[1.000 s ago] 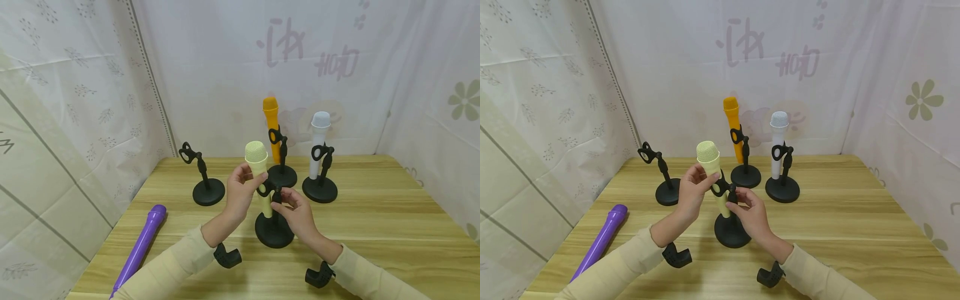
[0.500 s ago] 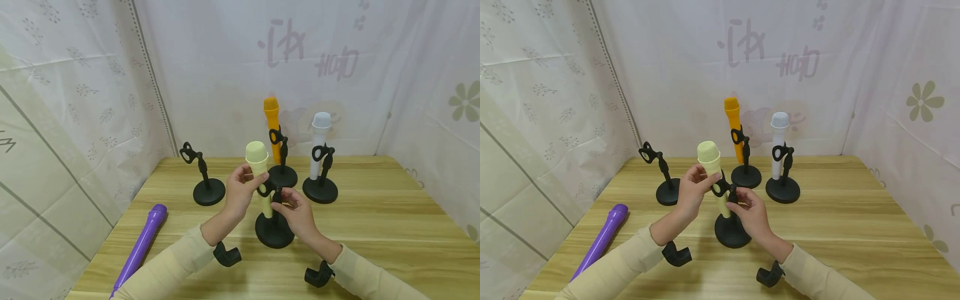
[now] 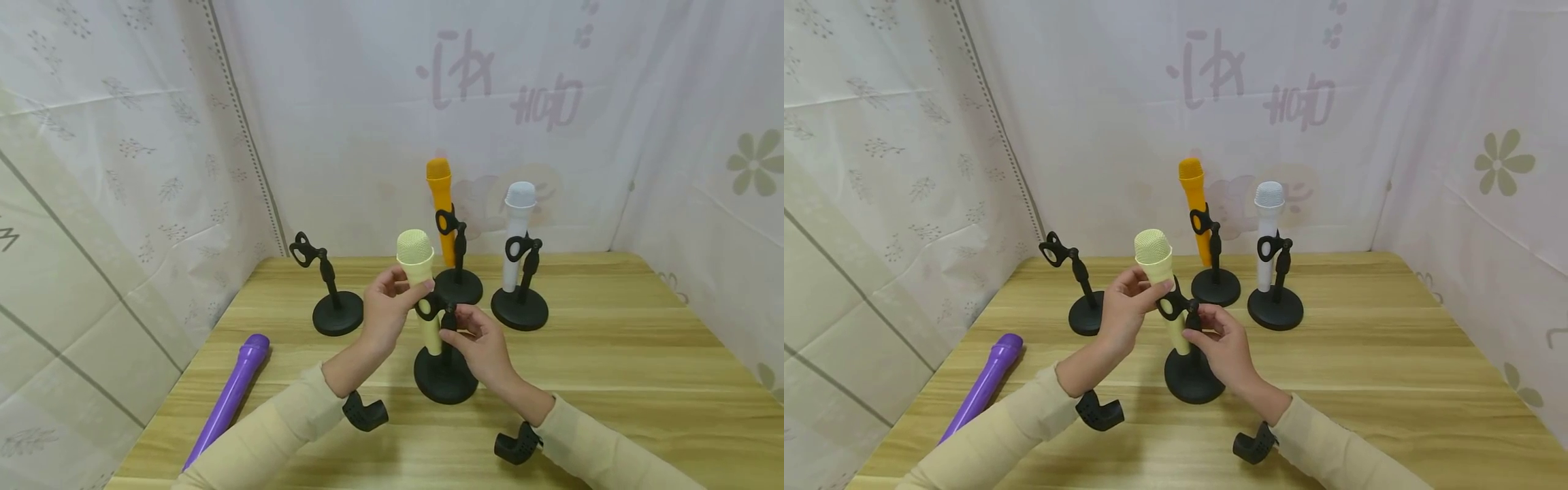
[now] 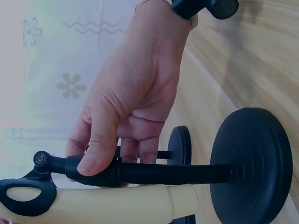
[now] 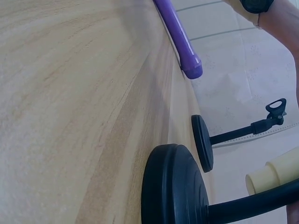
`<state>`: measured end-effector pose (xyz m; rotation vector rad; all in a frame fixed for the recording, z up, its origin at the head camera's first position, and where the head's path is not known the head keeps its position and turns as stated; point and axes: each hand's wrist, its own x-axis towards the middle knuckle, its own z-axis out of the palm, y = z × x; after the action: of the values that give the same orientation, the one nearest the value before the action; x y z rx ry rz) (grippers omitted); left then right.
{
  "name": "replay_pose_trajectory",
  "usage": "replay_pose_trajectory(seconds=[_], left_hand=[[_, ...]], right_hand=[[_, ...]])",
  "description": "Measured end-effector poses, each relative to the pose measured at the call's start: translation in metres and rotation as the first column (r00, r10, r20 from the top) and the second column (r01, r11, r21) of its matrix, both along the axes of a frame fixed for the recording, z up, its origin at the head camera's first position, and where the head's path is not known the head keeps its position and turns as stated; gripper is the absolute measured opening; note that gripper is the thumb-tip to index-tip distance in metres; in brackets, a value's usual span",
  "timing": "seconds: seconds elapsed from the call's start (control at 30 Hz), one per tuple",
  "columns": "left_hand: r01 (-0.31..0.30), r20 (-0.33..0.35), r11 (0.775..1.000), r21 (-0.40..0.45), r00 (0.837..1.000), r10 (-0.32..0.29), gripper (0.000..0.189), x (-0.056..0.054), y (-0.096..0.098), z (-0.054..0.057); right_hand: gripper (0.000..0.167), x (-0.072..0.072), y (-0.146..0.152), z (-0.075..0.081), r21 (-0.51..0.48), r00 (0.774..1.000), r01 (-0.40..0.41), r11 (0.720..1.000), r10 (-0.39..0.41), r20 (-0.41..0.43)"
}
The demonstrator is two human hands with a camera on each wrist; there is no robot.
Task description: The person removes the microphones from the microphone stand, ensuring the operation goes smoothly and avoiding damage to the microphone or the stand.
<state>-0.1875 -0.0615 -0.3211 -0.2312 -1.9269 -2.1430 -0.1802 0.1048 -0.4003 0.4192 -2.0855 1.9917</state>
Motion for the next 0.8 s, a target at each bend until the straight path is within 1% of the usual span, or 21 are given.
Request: replay_pose_trajectory(seconds=[0.3, 0.47, 0.7, 0.8], left_hand=[[0.032, 0.032, 0.999, 0.004, 0.999, -0.032, 0.033, -0.001, -0.003, 0.002], [0.033, 0.025, 0.999, -0.010, 0.999, -0.033, 0.031, -0.002, -0.005, 0.005], [0.052, 0.019, 0.999, -0.011, 0.998, -0.052, 0.030, -0.003, -0.007, 0.013], [0.049, 0.019, 0.999, -0.018, 0.999, -0.048, 0.030, -0.003, -0.008, 0.015]], right_hand=[[0.035, -0.001, 0.000, -0.002, 0.007, 1.000, -0.006, 1.000, 0.006, -0.001], [0.035, -0.002, 0.000, -0.003, 0.002, 1.000, -0.008, 1.000, 0.008, -0.010], [0.035, -0.001, 0.000, -0.002, -0.007, 0.999, -0.017, 1.000, 0.017, -0.030], [0.035, -0.001, 0.000, -0.003, -0.008, 0.999, -0.019, 1.000, 0.019, -0.030]])
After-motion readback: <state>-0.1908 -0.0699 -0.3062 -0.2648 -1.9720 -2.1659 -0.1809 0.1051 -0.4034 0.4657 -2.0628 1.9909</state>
